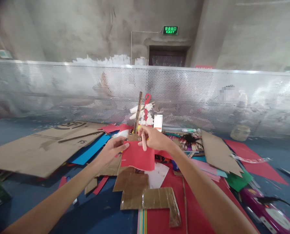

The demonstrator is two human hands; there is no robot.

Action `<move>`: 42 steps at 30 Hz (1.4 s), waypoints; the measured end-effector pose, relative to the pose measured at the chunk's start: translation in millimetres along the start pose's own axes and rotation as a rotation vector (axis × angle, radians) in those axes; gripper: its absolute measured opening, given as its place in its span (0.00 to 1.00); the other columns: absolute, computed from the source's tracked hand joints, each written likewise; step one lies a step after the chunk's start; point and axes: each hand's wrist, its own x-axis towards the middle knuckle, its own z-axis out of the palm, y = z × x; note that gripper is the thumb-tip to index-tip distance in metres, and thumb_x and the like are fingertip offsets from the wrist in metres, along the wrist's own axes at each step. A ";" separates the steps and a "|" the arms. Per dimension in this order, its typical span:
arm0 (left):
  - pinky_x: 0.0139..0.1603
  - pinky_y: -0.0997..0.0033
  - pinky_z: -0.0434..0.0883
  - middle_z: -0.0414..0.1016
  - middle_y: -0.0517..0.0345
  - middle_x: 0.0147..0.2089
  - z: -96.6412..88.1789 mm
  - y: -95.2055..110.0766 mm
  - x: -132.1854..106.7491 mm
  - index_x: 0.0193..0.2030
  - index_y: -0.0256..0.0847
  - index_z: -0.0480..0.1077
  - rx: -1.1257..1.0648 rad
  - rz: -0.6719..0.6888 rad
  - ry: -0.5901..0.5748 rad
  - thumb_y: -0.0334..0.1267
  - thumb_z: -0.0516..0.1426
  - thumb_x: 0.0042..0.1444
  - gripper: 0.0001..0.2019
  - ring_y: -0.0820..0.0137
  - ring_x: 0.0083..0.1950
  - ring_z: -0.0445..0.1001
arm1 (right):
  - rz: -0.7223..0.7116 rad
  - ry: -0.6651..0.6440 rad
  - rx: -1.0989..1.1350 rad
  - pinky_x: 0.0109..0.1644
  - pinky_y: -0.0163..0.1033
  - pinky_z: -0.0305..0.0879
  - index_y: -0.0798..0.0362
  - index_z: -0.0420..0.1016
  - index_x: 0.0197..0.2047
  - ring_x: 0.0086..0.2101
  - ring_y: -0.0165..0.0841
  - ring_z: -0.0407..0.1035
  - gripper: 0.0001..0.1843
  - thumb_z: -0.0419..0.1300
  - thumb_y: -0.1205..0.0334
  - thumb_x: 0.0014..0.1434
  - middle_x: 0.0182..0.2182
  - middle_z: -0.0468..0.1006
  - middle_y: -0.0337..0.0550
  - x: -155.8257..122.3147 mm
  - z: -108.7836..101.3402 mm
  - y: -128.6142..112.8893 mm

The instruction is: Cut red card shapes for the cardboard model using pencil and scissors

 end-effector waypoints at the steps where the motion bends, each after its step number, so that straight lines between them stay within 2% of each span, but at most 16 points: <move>1: 0.39 0.70 0.71 0.78 0.54 0.38 0.0 0.0 -0.1 0.42 0.38 0.75 -0.008 -0.010 0.001 0.48 0.67 0.54 0.17 0.68 0.36 0.76 | 0.004 -0.001 0.003 0.34 0.37 0.60 0.49 0.63 0.39 0.29 0.30 0.62 0.18 0.69 0.62 0.51 0.30 0.67 0.34 -0.1 0.1 -1.0; 5: 0.41 0.68 0.72 0.79 0.52 0.41 -0.5 1.0 -0.7 0.42 0.38 0.75 -0.007 -0.020 0.000 0.48 0.67 0.53 0.16 0.66 0.39 0.77 | 0.021 -0.002 0.012 0.35 0.38 0.62 0.49 0.63 0.39 0.30 0.30 0.64 0.18 0.69 0.62 0.51 0.30 0.67 0.34 0.0 0.5 -2.1; 9: 0.43 0.67 0.72 0.78 0.54 0.39 -0.5 2.3 -1.0 0.43 0.38 0.75 -0.012 -0.019 -0.002 0.46 0.67 0.53 0.16 0.66 0.40 0.77 | 0.018 -0.006 0.005 0.36 0.39 0.63 0.49 0.63 0.39 0.30 0.31 0.66 0.19 0.70 0.62 0.51 0.29 0.68 0.35 -0.3 0.5 -1.9; 16: 0.37 0.71 0.70 0.75 0.59 0.35 4.0 7.8 -3.1 0.38 0.39 0.72 -0.056 -0.035 0.018 0.46 0.68 0.50 0.16 0.70 0.35 0.74 | -0.007 -0.022 0.019 0.33 0.38 0.61 0.49 0.63 0.40 0.28 0.30 0.64 0.20 0.71 0.63 0.51 0.27 0.67 0.33 1.0 0.1 1.5; 22: 0.38 0.71 0.72 0.76 0.58 0.36 6.2 4.5 -2.6 0.38 0.39 0.70 -0.087 -0.032 0.006 0.47 0.68 0.52 0.16 0.70 0.36 0.74 | -0.011 -0.022 0.011 0.33 0.38 0.62 0.49 0.64 0.40 0.28 0.29 0.63 0.20 0.71 0.61 0.51 0.28 0.67 0.33 1.3 -0.1 1.3; 26: 0.37 0.72 0.71 0.75 0.59 0.36 7.1 6.0 -3.2 0.37 0.39 0.70 -0.077 -0.031 0.037 0.46 0.68 0.50 0.16 0.70 0.35 0.74 | 0.005 -0.069 0.079 0.37 0.38 0.66 0.49 0.65 0.41 0.34 0.32 0.69 0.20 0.71 0.63 0.51 0.35 0.73 0.38 -4.0 -10.3 -0.4; 28: 0.37 0.72 0.71 0.75 0.59 0.36 7.4 7.7 -3.9 0.37 0.39 0.71 -0.065 -0.024 0.058 0.46 0.68 0.50 0.16 0.70 0.36 0.74 | -0.009 -0.093 0.113 0.42 0.40 0.69 0.50 0.66 0.42 0.40 0.35 0.73 0.17 0.70 0.61 0.55 0.41 0.77 0.43 -8.3 -19.9 0.2; 31: 0.37 0.71 0.71 0.75 0.57 0.37 7.2 8.6 -4.4 0.38 0.39 0.72 -0.036 -0.018 0.075 0.48 0.68 0.50 0.17 0.68 0.37 0.74 | -0.093 -0.097 0.125 0.49 0.44 0.71 0.51 0.71 0.47 0.46 0.38 0.75 0.12 0.62 0.54 0.65 0.45 0.80 0.48 -13.6 -34.3 5.1; 34: 0.38 0.70 0.71 0.76 0.57 0.38 6.9 7.5 -3.8 0.38 0.39 0.72 -0.037 -0.010 0.061 0.48 0.68 0.50 0.17 0.68 0.38 0.74 | -0.160 -0.067 0.164 0.50 0.48 0.72 0.51 0.73 0.54 0.45 0.39 0.77 0.18 0.56 0.49 0.70 0.45 0.81 0.50 -15.5 -41.5 12.7; 39: 0.39 0.71 0.71 0.76 0.57 0.39 6.9 5.9 -2.6 0.38 0.39 0.73 -0.049 -0.013 0.058 0.47 0.69 0.50 0.17 0.68 0.39 0.74 | -0.332 -0.033 0.133 0.51 0.46 0.72 0.48 0.76 0.56 0.47 0.38 0.76 0.19 0.51 0.49 0.72 0.48 0.80 0.49 -13.9 -36.1 14.9; 42: 0.38 0.71 0.71 0.76 0.57 0.39 6.2 5.1 -2.4 0.39 0.40 0.73 -0.030 -0.013 0.094 0.48 0.69 0.49 0.18 0.67 0.38 0.74 | -0.288 -0.058 0.023 0.47 0.43 0.70 0.47 0.73 0.56 0.45 0.36 0.75 0.17 0.52 0.51 0.72 0.45 0.80 0.46 -12.3 -30.3 10.3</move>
